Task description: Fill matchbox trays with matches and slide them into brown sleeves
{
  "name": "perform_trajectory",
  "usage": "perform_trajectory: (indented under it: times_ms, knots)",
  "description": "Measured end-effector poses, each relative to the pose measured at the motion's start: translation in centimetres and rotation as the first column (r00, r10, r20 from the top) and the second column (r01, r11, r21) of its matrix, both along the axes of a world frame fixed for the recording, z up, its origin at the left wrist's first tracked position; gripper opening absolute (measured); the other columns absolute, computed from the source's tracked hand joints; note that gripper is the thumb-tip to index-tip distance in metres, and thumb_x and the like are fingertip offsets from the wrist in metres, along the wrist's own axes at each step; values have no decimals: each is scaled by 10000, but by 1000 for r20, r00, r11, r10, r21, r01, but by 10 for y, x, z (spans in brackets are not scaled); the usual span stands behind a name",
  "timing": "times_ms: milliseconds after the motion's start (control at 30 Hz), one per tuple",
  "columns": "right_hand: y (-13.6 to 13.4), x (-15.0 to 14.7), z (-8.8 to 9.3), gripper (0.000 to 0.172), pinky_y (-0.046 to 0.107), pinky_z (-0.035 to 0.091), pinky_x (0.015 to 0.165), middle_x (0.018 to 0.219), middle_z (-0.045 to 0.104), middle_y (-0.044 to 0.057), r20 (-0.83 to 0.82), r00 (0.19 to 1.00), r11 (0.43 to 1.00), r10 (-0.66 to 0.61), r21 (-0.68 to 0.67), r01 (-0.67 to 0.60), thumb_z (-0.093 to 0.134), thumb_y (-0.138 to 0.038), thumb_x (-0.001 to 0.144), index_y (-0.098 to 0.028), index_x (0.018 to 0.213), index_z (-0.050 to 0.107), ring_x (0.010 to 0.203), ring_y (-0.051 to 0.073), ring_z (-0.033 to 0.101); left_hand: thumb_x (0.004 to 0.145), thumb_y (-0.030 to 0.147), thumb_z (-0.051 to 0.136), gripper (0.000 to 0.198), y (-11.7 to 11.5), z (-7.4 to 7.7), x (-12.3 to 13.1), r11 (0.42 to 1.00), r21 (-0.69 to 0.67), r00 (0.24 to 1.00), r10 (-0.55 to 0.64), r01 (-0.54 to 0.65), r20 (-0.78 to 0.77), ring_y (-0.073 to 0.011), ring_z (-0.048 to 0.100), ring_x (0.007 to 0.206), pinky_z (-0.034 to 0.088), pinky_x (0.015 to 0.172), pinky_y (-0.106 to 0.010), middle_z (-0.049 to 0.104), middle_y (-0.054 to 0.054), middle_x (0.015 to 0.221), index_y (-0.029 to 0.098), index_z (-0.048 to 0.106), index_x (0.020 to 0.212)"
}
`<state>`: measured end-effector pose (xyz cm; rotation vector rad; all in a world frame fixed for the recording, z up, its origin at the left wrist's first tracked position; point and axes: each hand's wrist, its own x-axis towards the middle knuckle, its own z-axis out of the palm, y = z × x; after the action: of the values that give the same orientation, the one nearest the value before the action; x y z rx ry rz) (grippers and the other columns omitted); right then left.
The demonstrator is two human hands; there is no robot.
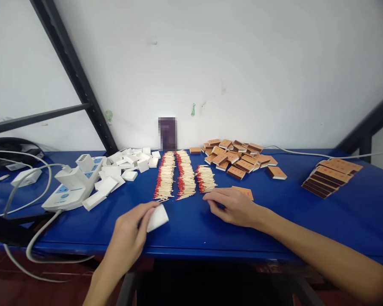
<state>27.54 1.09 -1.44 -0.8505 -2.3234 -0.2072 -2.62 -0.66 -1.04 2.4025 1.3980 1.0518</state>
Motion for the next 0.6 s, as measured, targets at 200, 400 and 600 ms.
perform_trajectory:
  times_ms: [200, 400, 600]
  knots:
    - [1, -10, -4, 198, 270, 443, 628, 781, 700, 52, 87, 993, 983, -73, -163, 87, 455, -169, 922, -175, 970, 647, 672, 165, 634, 1020, 253, 367, 322, -6, -3, 52, 966, -51, 947, -257, 252, -190, -196, 622, 937, 483, 900, -357, 709, -51, 1033, 223, 671, 1121]
    - [16, -26, -3, 185, 262, 406, 640, 798, 708, 46, 163, 982, 937, -101, -317, 149, 500, -212, 934, -181, 1023, 659, 694, 165, 627, 997, 330, 421, 303, 6, 1, 36, 987, 130, 979, 113, -92, -169, -235, 557, 978, 428, 879, -386, 662, -75, 1093, 213, 613, 1200]
    - [22, -36, 0, 213, 274, 390, 662, 840, 722, 44, 232, 968, 918, -94, -356, 175, 473, -238, 963, -199, 1066, 655, 752, 186, 640, 961, 359, 463, 251, 18, 4, 2, 986, -67, 960, 132, -153, -248, -212, 574, 887, 424, 791, -336, 643, -34, 931, 227, 657, 1049]
